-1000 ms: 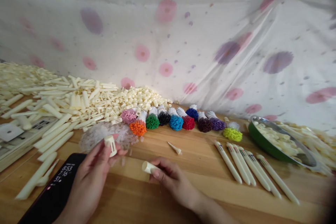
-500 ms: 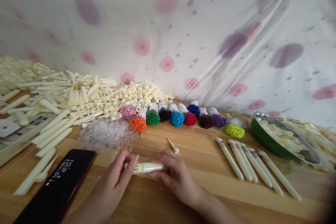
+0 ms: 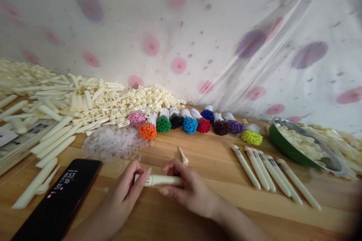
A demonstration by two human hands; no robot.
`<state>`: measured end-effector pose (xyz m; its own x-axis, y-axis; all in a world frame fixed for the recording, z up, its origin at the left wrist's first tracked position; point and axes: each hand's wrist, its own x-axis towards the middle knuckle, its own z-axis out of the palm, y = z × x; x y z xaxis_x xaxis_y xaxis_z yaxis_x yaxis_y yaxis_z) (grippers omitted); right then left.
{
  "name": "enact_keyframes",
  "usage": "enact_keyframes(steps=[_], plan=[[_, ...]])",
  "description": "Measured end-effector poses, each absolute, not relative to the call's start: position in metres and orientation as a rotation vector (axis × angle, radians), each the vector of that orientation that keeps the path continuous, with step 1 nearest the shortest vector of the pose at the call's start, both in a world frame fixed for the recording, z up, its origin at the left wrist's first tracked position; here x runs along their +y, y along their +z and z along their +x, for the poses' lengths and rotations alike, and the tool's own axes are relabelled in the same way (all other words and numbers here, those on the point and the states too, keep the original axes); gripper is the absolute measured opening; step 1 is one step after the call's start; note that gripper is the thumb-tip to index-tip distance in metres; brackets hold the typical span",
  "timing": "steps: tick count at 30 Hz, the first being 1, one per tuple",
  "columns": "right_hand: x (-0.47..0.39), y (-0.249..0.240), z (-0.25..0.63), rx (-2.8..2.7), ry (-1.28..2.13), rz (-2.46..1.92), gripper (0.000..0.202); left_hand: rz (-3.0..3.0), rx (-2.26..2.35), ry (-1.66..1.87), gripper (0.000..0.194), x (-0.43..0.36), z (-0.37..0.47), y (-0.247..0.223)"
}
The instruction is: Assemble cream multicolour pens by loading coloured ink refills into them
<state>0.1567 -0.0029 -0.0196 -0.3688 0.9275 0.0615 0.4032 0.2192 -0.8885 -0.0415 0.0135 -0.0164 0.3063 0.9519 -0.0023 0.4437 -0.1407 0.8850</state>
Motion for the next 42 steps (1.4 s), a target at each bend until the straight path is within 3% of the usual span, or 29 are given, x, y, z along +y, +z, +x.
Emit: enact_keyframes(steps=[4, 7, 10, 14, 16, 17, 20, 23, 27, 29, 35, 39, 42], plan=[[-0.006, -0.021, 0.157, -2.122, 0.581, -1.184, 0.006, 1.63, 1.313, 0.792, 0.027, 0.014, -0.04, -0.021], [-0.006, -0.022, 0.156, -2.164, 0.422, -1.121, 0.013, 1.54, 1.304, 0.802, 0.028, 0.015, -0.04, -0.024], [-0.005, -0.02, 0.155, -2.151, 0.519, -1.181, 0.025, 1.538, 1.296, 0.803, 0.029, 0.015, -0.04, -0.024], [-0.003, -0.015, 0.155, -1.955, 1.102, -1.333, 0.046, 1.668, 1.283, 0.753, 0.028, 0.015, -0.039, -0.019], [-0.003, -0.014, 0.156, -1.837, 1.261, -1.305, 0.04, 1.706, 1.279, 0.752, 0.028, 0.016, -0.038, -0.017], [-0.002, -0.015, 0.157, -1.799, 1.253, -1.274, 0.034, 1.708, 1.285, 0.76, 0.028, 0.016, -0.038, -0.017], [-0.002, -0.017, 0.158, -1.772, 1.113, -1.24, 0.041, 1.658, 1.332, 0.791, 0.027, 0.016, -0.039, -0.019], [-0.001, -0.015, 0.158, -1.901, 0.972, -1.296, 0.023, 1.589, 1.352, 0.823, 0.026, 0.017, -0.04, -0.022], [-0.003, -0.01, 0.156, -1.96, 1.099, -1.408, 0.049, 1.564, 1.339, 0.868, 0.024, 0.017, -0.04, -0.025], [-0.004, -0.01, 0.157, -1.921, 1.174, -1.43, 0.051, 1.541, 1.353, 0.871, 0.023, 0.017, -0.039, -0.028], [-0.005, -0.017, 0.16, -2.21, 0.567, -1.29, 0.035, 1.414, 1.348, 0.887, 0.025, 0.018, -0.04, -0.032], [-0.003, -0.017, 0.158, -2.072, 1.073, -1.471, 0.058, 1.571, 1.335, 0.853, 0.024, 0.017, -0.039, -0.026], [-0.004, -0.014, 0.156, -2.105, 0.937, -1.439, 0.052, 1.502, 1.381, 0.878, 0.023, 0.019, -0.038, -0.026]])
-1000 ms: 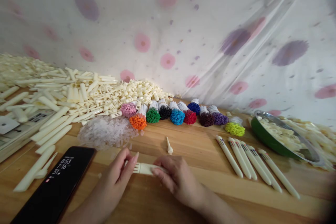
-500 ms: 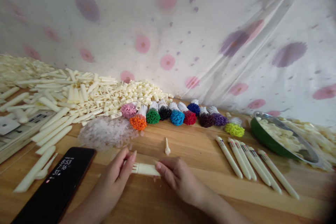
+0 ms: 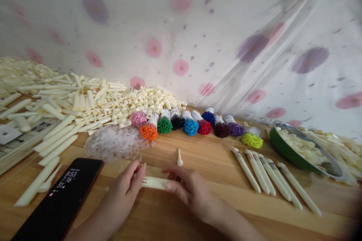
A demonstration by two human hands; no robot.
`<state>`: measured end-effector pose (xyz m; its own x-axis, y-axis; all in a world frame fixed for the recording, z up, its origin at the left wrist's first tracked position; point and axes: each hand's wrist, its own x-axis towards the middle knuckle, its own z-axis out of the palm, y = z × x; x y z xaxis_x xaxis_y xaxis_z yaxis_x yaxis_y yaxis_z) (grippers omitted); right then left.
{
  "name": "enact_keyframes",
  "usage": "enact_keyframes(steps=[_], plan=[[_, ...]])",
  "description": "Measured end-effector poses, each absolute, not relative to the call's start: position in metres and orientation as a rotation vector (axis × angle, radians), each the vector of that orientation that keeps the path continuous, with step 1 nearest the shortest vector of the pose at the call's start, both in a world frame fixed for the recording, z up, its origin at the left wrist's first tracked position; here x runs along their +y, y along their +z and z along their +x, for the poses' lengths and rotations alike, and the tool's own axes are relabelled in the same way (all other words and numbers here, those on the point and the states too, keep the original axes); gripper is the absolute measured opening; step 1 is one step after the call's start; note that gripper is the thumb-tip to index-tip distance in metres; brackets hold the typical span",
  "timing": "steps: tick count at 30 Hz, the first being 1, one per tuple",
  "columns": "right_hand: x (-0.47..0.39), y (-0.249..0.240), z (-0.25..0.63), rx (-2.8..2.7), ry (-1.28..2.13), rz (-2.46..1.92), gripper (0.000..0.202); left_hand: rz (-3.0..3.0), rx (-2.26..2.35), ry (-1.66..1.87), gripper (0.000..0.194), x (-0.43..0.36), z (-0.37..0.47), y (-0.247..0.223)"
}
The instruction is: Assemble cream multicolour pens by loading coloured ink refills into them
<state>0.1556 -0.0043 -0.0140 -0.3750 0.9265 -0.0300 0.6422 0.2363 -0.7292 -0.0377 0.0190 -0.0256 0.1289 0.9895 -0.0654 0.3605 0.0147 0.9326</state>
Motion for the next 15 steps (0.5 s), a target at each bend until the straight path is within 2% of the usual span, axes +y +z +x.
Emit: enact_keyframes(steps=[2, 4, 6, 9, 10, 11, 12, 15], plan=[[-0.0073, -0.0126, 0.1529, -2.25, 0.618, -1.385, 0.052, 1.426, 1.406, 0.877, 0.025, 0.0211, -0.0375, -0.0275], [-0.0103, -0.0124, 0.1493, -2.303, 0.555, -1.384, 0.049, 1.417, 1.398, 0.867, 0.025, 0.0216, -0.0378, -0.0288], [-0.0113, -0.0132, 0.1467, -2.178, 0.873, -1.432, 0.05, 1.498, 1.367, 0.883, 0.022, 0.0201, -0.0386, -0.0285], [-0.0088, -0.0145, 0.1471, -1.838, 1.639, -1.407, 0.058, 1.684, 1.33, 0.874, 0.02, 0.0177, -0.0403, -0.0274], [-0.0078, -0.0144, 0.1481, -1.768, 1.739, -1.399, 0.06, 1.718, 1.342, 0.86, 0.021, 0.0179, -0.0408, -0.0278], [-0.0071, -0.014, 0.1493, -1.766, 1.683, -1.421, 0.06, 1.732, 1.366, 0.85, 0.021, 0.0187, -0.041, -0.0287], [-0.0069, -0.0133, 0.1503, -1.833, 1.487, -1.455, 0.058, 1.728, 1.397, 0.847, 0.022, 0.0202, -0.041, -0.03], [-0.0094, -0.0119, 0.1498, -2.202, 0.74, -1.43, 0.049, 1.696, 1.458, 0.837, 0.023, 0.0249, -0.0397, -0.0345]])
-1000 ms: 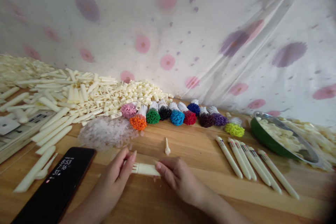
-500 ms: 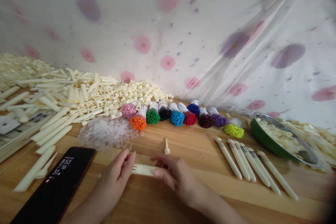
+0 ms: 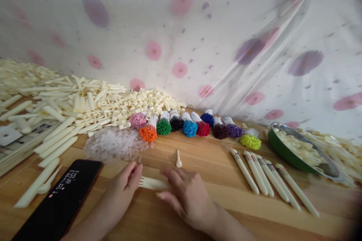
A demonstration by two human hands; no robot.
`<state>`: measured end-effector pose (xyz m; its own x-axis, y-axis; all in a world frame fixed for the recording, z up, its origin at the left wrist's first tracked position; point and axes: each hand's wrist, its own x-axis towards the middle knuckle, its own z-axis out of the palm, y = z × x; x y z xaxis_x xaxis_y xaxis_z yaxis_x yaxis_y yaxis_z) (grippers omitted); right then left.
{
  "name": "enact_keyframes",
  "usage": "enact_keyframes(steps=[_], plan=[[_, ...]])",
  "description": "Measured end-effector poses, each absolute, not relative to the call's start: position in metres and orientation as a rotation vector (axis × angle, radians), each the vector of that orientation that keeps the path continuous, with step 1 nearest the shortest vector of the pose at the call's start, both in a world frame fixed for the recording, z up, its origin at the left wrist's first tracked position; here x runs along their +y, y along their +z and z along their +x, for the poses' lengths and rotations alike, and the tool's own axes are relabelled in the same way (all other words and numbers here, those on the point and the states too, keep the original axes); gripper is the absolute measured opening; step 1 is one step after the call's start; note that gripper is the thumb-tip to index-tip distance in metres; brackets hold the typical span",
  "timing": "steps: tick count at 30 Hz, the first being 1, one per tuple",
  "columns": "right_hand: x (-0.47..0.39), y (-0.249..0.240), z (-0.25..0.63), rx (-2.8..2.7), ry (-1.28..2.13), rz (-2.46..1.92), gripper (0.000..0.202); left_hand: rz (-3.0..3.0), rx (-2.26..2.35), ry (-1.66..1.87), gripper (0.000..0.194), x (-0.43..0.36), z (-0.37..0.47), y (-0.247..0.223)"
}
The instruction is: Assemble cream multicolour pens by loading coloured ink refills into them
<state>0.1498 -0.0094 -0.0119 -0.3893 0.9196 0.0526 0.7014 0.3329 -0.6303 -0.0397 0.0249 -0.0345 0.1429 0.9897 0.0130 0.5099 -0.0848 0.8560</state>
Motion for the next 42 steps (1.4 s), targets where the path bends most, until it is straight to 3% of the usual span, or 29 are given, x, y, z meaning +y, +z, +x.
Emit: enact_keyframes(steps=[3, 9, 11, 14, 16, 18, 24, 26, 29, 31, 33, 38, 40, 42], plan=[[-0.012, -0.015, 0.143, -2.31, 0.657, -1.417, 0.048, 1.7, 1.443, 0.82, 0.024, 0.023, -0.039, -0.035], [-0.006, -0.024, 0.138, -1.484, 1.905, -1.476, 0.054, 1.933, 1.299, 0.898, 0.023, 0.014, -0.041, -0.024], [-0.005, -0.022, 0.142, -1.581, 1.669, -1.501, 0.055, 1.931, 1.339, 0.929, 0.024, 0.018, -0.04, -0.026], [-0.008, -0.017, 0.146, -2.067, 0.824, -1.427, 0.047, 1.862, 1.445, 0.968, 0.025, 0.025, -0.038, -0.034], [-0.011, -0.016, 0.146, -2.264, 0.541, -1.341, 0.044, 1.848, 1.468, 0.968, 0.026, 0.027, -0.037, -0.037], [-0.012, -0.016, 0.144, -2.191, 0.667, -1.377, 0.045, 1.863, 1.453, 0.971, 0.025, 0.024, -0.037, -0.035], [-0.003, -0.019, 0.145, -1.686, 1.822, -1.36, 0.059, 2.047, 1.259, 1.014, 0.022, 0.016, -0.041, -0.021], [-0.004, -0.018, 0.146, -1.673, 1.703, -1.38, 0.057, 2.042, 1.287, 1.03, 0.022, 0.02, -0.041, -0.023], [-0.011, -0.017, 0.144, -1.984, 0.98, -1.377, 0.048, 1.966, 1.39, 1.038, 0.023, 0.028, -0.039, -0.032], [-0.014, -0.017, 0.14, -2.129, 0.742, -1.353, 0.046, 1.94, 1.409, 1.03, 0.024, 0.029, -0.038, -0.036], [-0.015, -0.017, 0.137, -2.01, 0.955, -1.405, 0.047, 1.939, 1.391, 1.025, 0.023, 0.027, -0.039, -0.035], [-0.007, -0.018, 0.139, -1.685, 1.932, -1.293, 0.053, 2.005, 1.254, 1.02, 0.023, 0.017, -0.044, -0.019], [-0.005, -0.018, 0.142, -1.674, 1.845, -1.33, 0.056, 1.952, 1.289, 1.031, 0.023, 0.019, -0.043, -0.018], [-0.006, -0.017, 0.146, -1.84, 1.309, -1.403, 0.052, 1.86, 1.389, 1.045, 0.022, 0.024, -0.04, -0.024]])
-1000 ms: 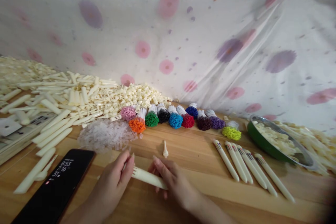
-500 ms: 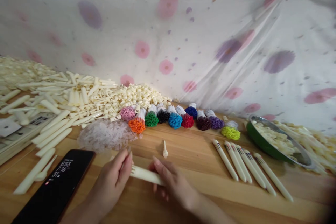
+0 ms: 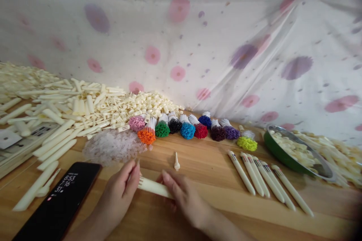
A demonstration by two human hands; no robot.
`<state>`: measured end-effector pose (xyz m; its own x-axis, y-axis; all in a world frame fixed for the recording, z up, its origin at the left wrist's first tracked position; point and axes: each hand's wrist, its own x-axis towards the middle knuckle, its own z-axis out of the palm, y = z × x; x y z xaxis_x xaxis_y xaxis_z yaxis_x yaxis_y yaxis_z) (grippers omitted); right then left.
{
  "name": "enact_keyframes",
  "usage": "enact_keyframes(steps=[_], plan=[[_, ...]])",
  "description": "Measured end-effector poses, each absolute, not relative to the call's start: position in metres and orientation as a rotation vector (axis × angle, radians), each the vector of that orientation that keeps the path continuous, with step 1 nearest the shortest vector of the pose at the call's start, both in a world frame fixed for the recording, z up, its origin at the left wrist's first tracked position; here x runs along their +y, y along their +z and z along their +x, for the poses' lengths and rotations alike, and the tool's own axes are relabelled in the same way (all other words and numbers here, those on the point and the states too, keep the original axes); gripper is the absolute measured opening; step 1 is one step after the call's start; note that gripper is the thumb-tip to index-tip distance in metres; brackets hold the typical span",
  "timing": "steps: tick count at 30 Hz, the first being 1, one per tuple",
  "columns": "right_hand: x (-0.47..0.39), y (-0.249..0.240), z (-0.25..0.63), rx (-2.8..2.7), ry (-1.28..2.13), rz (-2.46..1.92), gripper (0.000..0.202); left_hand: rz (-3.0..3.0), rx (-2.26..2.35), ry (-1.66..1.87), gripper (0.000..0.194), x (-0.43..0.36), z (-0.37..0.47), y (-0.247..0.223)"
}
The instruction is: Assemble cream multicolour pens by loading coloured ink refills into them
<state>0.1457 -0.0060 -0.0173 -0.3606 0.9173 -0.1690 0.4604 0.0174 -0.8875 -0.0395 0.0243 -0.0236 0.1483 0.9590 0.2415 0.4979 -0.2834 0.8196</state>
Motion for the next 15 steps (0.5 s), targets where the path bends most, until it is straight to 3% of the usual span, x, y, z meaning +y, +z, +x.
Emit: enact_keyframes(steps=[2, 4, 11, 13, 15], plan=[[-0.009, -0.016, 0.147, -2.097, 0.766, -1.36, 0.046, 1.804, 1.453, 1.039, 0.022, 0.029, -0.035, -0.031], [-0.011, -0.015, 0.145, -2.245, 0.574, -1.303, 0.042, 1.769, 1.475, 1.025, 0.024, 0.03, -0.033, -0.038], [-0.005, -0.015, 0.14, -1.612, 1.619, -1.489, 0.064, 1.919, 1.326, 1.065, 0.02, 0.017, -0.038, -0.029], [-0.003, -0.018, 0.142, -1.652, 1.578, -1.473, 0.066, 1.922, 1.349, 1.061, 0.02, 0.019, -0.039, -0.027], [-0.003, -0.02, 0.144, -1.865, 1.182, -1.454, 0.059, 1.85, 1.425, 1.037, 0.021, 0.024, -0.037, -0.028]])
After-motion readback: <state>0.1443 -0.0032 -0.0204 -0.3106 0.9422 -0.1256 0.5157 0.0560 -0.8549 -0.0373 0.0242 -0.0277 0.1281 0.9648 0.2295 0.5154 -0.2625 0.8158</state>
